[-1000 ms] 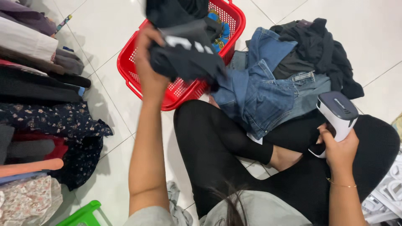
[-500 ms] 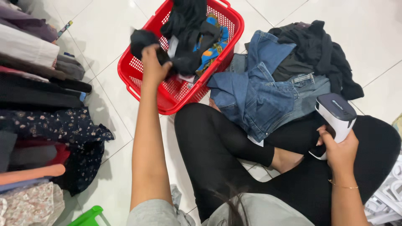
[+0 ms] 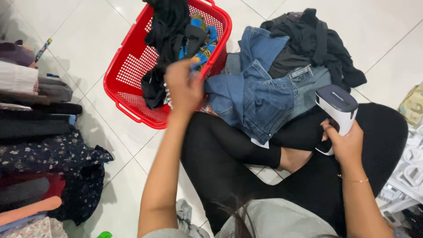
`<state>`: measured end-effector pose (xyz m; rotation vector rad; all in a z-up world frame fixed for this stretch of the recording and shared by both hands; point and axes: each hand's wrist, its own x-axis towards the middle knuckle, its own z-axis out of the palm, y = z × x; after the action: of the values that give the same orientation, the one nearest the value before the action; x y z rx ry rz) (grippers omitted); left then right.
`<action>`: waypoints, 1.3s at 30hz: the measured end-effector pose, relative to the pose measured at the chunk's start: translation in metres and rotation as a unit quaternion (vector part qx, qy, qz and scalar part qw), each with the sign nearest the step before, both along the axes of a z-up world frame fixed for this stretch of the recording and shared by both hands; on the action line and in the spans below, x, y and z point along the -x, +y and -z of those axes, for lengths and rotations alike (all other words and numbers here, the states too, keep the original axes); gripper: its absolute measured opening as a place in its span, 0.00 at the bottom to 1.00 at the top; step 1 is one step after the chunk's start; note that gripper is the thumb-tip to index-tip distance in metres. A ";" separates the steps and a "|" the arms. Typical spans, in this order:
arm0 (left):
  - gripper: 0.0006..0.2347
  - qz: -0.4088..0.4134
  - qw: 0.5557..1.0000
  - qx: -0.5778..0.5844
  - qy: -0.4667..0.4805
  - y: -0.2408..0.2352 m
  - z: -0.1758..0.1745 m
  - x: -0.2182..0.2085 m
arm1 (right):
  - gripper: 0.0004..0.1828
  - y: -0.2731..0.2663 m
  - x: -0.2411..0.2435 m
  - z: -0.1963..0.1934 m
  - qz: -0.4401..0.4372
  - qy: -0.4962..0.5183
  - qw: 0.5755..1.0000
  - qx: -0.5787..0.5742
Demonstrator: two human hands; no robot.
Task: The person sits on the floor and uses a handheld barcode scanner to scan tags on various clothing items, including jeans and shirts. They pick up each item from a pile, scan the tag, and place the item into a red laundry basket.
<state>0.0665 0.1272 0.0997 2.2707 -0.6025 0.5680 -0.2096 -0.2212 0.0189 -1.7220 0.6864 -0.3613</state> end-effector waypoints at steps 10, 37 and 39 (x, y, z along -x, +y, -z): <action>0.35 0.242 0.901 -0.359 0.006 -0.075 0.083 0.067 | 0.03 0.001 0.003 -0.009 -0.007 -0.018 1.000 -0.016; 0.23 0.192 0.960 0.042 0.199 -0.126 0.079 0.040 | 0.06 0.000 0.006 0.005 -0.001 -0.010 1.000 0.007; 0.23 0.182 0.960 0.071 0.200 -0.125 0.086 0.043 | 0.10 0.012 0.006 -0.001 0.017 -0.008 1.000 0.020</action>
<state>0.0238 0.0019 0.0140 1.9924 -0.7232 -0.0305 -0.2156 -0.2096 0.0201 -1.7457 0.7022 -0.4137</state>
